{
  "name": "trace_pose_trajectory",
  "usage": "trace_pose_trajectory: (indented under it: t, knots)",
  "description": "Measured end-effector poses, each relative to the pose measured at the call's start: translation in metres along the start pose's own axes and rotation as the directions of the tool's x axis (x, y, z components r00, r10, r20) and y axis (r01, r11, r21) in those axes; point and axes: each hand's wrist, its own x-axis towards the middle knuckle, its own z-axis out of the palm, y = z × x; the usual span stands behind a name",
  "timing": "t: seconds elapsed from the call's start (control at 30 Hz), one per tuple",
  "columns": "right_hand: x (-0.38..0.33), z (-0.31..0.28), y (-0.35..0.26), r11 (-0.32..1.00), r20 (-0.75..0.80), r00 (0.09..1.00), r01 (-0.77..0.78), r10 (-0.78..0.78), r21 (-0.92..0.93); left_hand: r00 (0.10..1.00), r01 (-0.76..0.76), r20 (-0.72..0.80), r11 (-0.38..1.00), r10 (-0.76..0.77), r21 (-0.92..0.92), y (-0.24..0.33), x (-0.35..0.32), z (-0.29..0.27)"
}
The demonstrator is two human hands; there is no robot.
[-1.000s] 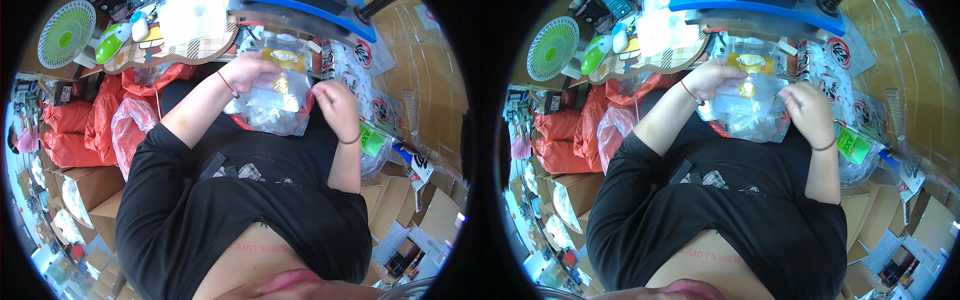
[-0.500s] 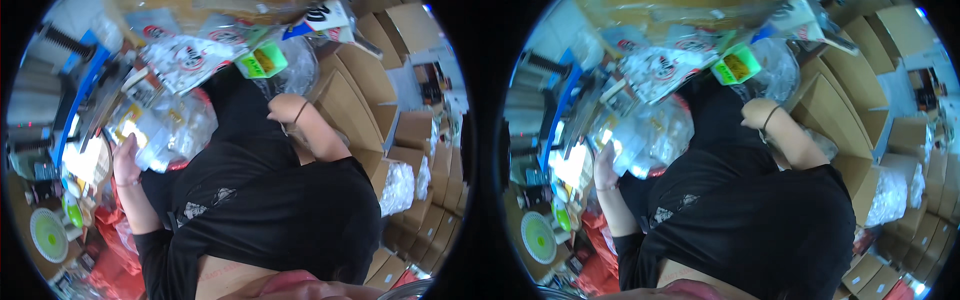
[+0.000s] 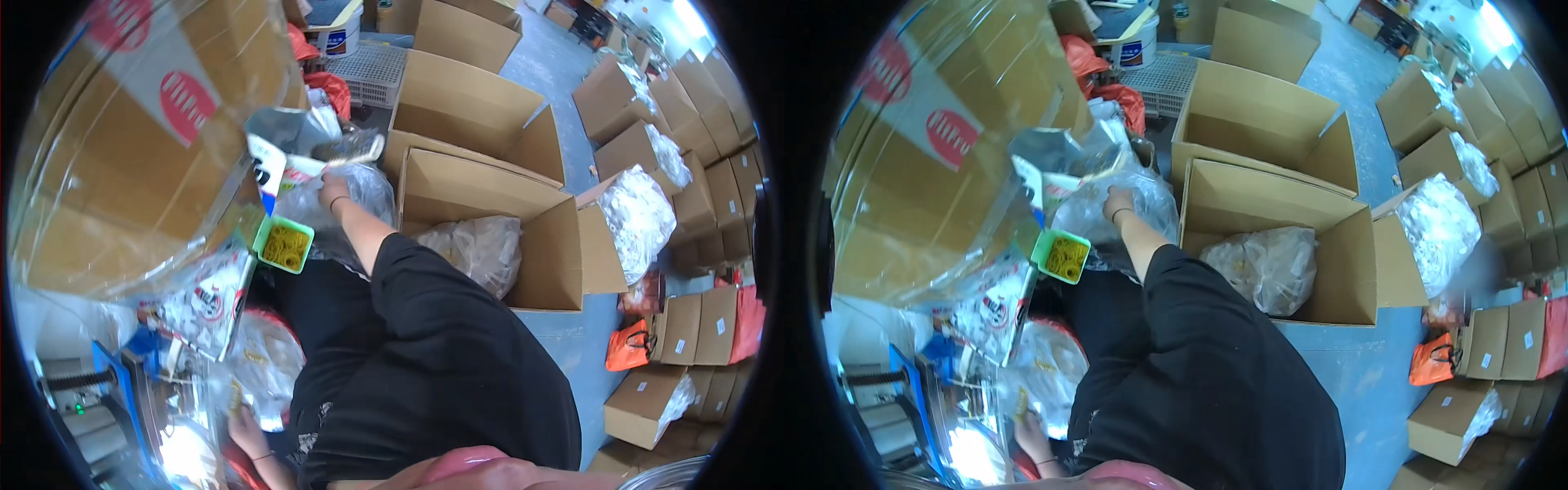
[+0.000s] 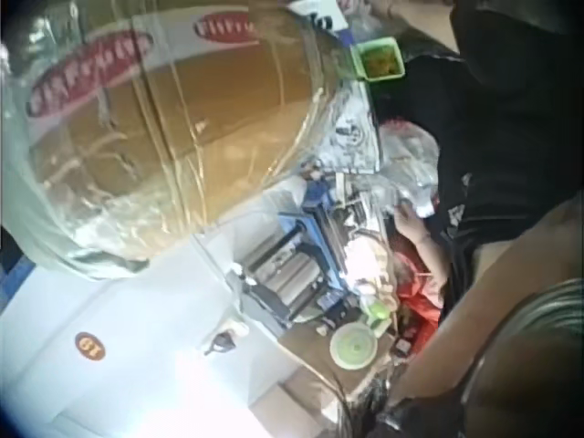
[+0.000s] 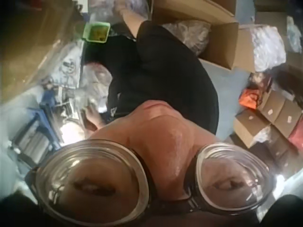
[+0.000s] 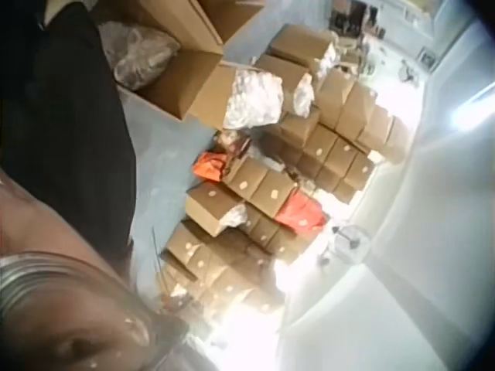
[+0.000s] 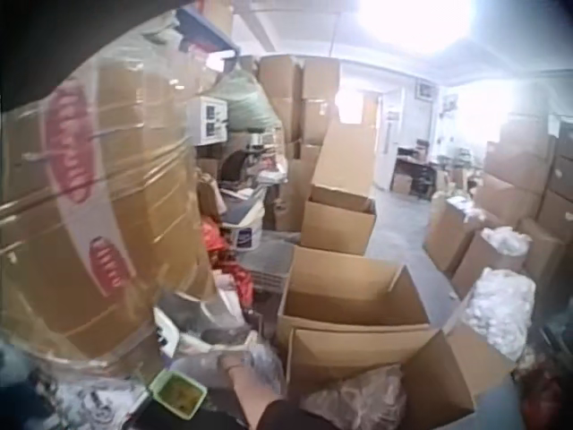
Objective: Using a heat sealing machine to seal plastic bags containing items and placing them into boxes.
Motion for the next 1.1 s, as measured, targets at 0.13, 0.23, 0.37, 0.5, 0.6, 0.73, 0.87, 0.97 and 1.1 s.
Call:
trace_pose_trajectory:
  t: [0.13, 0.23, 0.37, 0.5, 0.6, 0.73, 0.87, 0.97, 1.1]
  knots:
    - [0.006, 0.005, 0.007, 0.915, -0.083, 0.987, -0.092, 0.135, 0.393, 0.944, -0.307, 0.037, 0.826, 0.329, 0.473, 0.008, -0.007, 0.042]
    - [0.011, 0.015, -0.012, 0.886, -0.097, 0.981, -0.109, 0.17, 0.45, 0.949, -0.2, 0.303, 0.91, 0.087, 0.364, -0.025, -0.013, 0.044]
    - [0.049, 0.058, 0.04, 0.904, -0.236, 0.952, -0.08, 0.193, 0.42, 0.878, -0.326, 0.449, 0.891, 0.163, 0.314, -0.022, 0.012, 0.056]
    - [0.061, 0.068, 0.065, 0.913, -0.435, 0.892, 0.074, 0.118, 0.4, 0.864, -0.363, 0.463, 0.88, 0.196, 0.307, -0.012, 0.032, 0.068]
    - [0.022, 0.037, 0.013, 0.64, -0.042, 0.997, -0.013, 0.071, 0.768, 0.896, -0.283, 0.427, 0.899, 0.123, 0.335, -0.018, 0.01, 0.053]
    - [0.003, -0.024, 0.012, 0.277, 0.159, 0.961, -0.22, 0.227, 0.936, 0.889, -0.263, 0.443, 0.919, 0.113, 0.294, -0.003, 0.01, 0.054]
    - [-0.017, -0.072, 0.026, -0.081, 0.05, 0.969, -0.031, 0.242, 0.996, 0.879, -0.257, 0.466, 0.922, 0.098, 0.291, 0.015, 0.015, 0.052]
    - [-0.054, -0.11, 0.023, 0.026, -0.024, 0.992, 0.021, 0.122, 0.999, 0.876, -0.248, 0.475, 0.924, 0.085, 0.292, 0.024, 0.006, 0.046]
    - [-0.119, -0.178, 0.026, 0.434, -0.068, 0.885, 0.291, -0.46, 0.852, 0.873, -0.264, 0.47, 0.935, 0.129, 0.235, 0.04, -0.02, 0.024]
